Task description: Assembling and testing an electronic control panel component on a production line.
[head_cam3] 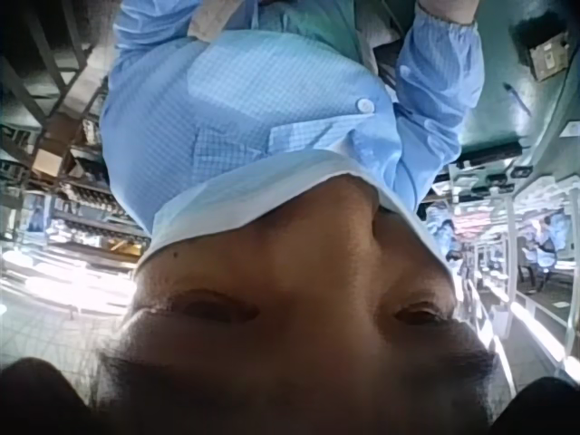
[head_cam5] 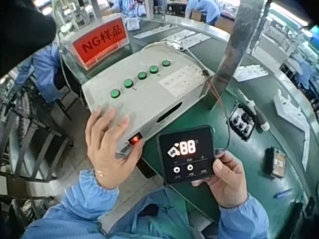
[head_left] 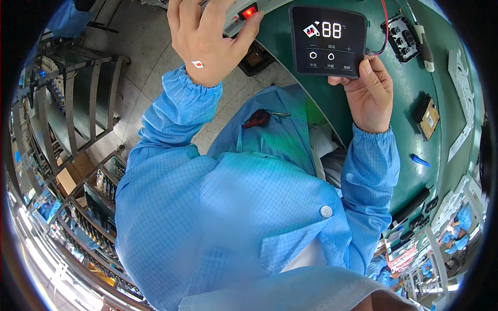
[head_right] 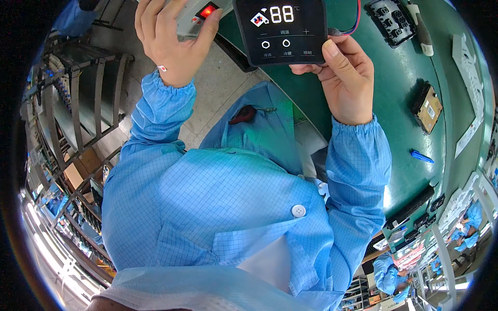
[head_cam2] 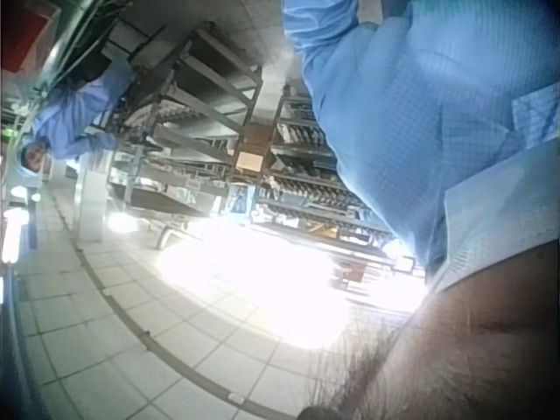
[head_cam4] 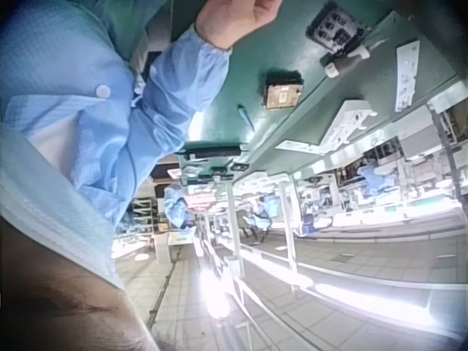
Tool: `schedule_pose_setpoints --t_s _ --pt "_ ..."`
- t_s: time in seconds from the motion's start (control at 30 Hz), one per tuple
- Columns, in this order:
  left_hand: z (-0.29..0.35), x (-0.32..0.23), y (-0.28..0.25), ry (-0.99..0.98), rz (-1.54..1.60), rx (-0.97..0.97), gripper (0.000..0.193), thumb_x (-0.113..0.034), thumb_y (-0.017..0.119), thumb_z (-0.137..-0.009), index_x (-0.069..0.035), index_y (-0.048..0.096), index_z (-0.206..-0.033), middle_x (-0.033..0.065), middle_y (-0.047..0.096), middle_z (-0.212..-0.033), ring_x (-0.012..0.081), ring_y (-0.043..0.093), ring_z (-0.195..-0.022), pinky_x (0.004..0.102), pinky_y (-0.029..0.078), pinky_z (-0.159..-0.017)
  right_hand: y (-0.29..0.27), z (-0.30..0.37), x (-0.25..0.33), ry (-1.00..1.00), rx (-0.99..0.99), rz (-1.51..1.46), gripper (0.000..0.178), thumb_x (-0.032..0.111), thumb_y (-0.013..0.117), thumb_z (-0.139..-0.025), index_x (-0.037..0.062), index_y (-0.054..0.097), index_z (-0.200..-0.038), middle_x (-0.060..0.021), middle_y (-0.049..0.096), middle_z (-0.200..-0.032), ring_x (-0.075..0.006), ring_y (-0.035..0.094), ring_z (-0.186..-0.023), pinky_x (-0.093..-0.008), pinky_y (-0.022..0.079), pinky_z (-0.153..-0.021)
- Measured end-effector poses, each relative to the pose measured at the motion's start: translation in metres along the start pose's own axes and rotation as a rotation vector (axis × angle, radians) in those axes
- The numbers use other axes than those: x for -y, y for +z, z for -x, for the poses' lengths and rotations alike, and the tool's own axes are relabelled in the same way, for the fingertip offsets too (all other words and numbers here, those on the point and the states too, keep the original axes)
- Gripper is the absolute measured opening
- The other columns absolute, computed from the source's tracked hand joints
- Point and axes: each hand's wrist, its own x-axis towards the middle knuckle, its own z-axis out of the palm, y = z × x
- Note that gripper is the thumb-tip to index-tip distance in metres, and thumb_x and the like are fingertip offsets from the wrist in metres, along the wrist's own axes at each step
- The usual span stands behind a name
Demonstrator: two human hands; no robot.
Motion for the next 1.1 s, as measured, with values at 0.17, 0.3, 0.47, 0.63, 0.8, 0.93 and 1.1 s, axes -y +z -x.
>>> schedule_pose_setpoints --t_s 0.17,0.3,0.47,0.63,0.8,0.93,1.1 --pt "-0.0004 -0.0008 0.0002 -0.008 0.005 0.001 0.053 -0.01 0.08 -0.059 -0.008 0.063 -0.109 0.0171 0.054 -0.124 0.0444 0.048 -0.117 0.0501 0.041 -0.095 0.0013 0.0002 0.0002 -0.004 -0.006 0.013 0.023 0.012 0.043 -0.098 -0.0008 0.05 -0.115 -0.0183 0.065 -0.104 -0.0278 0.066 -0.084 -0.0388 0.054 -0.077" --pt "0.0007 0.0007 0.0 -0.002 -0.002 0.001 0.053 -0.01 0.08 -0.059 -0.007 0.063 -0.109 0.0173 0.054 -0.124 0.0446 0.048 -0.117 0.0501 0.041 -0.095 0.0017 -0.0001 0.0003 -0.006 -0.008 0.011 0.022 0.012 0.043 -0.098 -0.0009 0.05 -0.115 -0.0186 0.065 -0.103 -0.0277 0.066 -0.084 -0.0386 0.054 -0.076" --pt "0.0009 -0.0003 -0.0004 -0.006 0.002 0.006 0.054 -0.01 0.08 -0.059 -0.007 0.063 -0.11 0.0175 0.054 -0.124 0.0445 0.048 -0.118 0.0501 0.041 -0.096 0.0023 0.0 0.0004 -0.002 -0.015 0.009 0.022 0.012 0.044 -0.098 -0.0011 0.05 -0.114 -0.0189 0.065 -0.103 -0.0273 0.067 -0.083 -0.0383 0.054 -0.076" --pt "0.0008 -0.0009 -0.0025 -0.022 0.003 0.014 0.055 -0.009 0.081 -0.058 -0.008 0.063 -0.11 0.0168 0.054 -0.124 0.0442 0.048 -0.118 0.0501 0.041 -0.096 0.0022 -0.0001 0.0005 0.0 -0.019 0.013 0.022 0.012 0.044 -0.098 -0.0013 0.05 -0.114 -0.0192 0.065 -0.102 -0.0275 0.067 -0.083 -0.0378 0.054 -0.076" --pt "-0.0003 -0.0058 -0.0026 -0.065 0.004 0.036 0.055 -0.009 0.081 -0.058 -0.009 0.063 -0.11 0.016 0.054 -0.125 0.0438 0.047 -0.119 0.0498 0.041 -0.096 0.0022 0.0001 0.0011 0.003 -0.017 0.009 0.022 0.012 0.044 -0.098 -0.0018 0.05 -0.113 -0.0193 0.066 -0.102 -0.0279 0.067 -0.083 -0.0377 0.054 -0.076" --pt "-0.0002 -0.0055 -0.0022 -0.061 0.007 0.031 0.055 -0.009 0.081 -0.058 -0.009 0.063 -0.11 0.016 0.054 -0.125 0.0437 0.047 -0.119 0.0498 0.041 -0.096 0.0023 -0.0002 0.0007 -0.005 -0.004 0.005 0.022 0.012 0.043 -0.098 -0.0016 0.05 -0.114 -0.0193 0.066 -0.101 -0.028 0.067 -0.083 -0.038 0.054 -0.076" --pt "0.0007 -0.0044 -0.0018 -0.058 0.005 0.038 0.055 -0.008 0.081 -0.059 -0.008 0.062 -0.11 0.0161 0.053 -0.125 0.0436 0.047 -0.119 0.0501 0.041 -0.096 0.001 0.0001 0.0016 0.003 -0.008 -0.008 0.022 0.011 0.042 -0.098 -0.0013 0.05 -0.114 -0.0193 0.065 -0.102 -0.0278 0.066 -0.084 -0.0382 0.053 -0.077"
